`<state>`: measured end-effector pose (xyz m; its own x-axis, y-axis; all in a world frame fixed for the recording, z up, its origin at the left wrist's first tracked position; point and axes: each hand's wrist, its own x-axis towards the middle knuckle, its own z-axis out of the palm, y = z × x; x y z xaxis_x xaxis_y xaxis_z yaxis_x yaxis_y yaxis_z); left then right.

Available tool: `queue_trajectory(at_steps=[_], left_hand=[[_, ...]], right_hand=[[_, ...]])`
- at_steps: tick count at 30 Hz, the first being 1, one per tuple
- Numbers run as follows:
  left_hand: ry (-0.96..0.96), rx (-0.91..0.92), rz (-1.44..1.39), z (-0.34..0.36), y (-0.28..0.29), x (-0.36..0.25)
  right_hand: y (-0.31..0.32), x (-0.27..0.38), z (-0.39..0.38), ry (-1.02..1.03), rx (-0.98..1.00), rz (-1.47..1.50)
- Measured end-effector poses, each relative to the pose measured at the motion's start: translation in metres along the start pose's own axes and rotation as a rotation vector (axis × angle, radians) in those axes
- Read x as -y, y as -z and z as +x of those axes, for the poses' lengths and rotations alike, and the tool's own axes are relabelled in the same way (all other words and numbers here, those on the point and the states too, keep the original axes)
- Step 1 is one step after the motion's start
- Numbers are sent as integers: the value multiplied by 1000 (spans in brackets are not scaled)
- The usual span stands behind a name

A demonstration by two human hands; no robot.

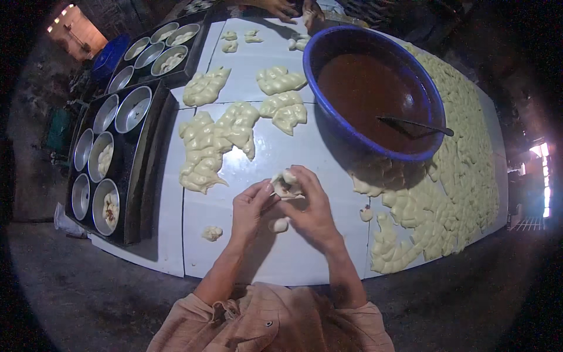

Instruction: The person prepares filled dough portions by hand. The person takes pieces of dough from a table, places a chocolate filling into the center using a spoon, and folds the dough over the filling to seal it. The finished portions are then placed into round baking tins on a tray.

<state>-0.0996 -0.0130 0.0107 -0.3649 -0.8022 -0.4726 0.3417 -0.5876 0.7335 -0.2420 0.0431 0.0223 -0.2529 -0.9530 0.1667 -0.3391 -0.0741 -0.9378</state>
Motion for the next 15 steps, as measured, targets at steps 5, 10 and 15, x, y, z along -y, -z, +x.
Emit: queue_trajectory(at_steps=[5, 10, 15], left_hand=[[-150, -10, 146, -5, 2, 3], [-196, 60, 265, 1, 0, -7], [31, 105, 241, 6, 1, -34]], right_hand=[[-24, 1, -9, 99, -148, -226], [-24, -4, 0, -14, -165, -77], [-10, 4, -6, -274, 22, 378]])
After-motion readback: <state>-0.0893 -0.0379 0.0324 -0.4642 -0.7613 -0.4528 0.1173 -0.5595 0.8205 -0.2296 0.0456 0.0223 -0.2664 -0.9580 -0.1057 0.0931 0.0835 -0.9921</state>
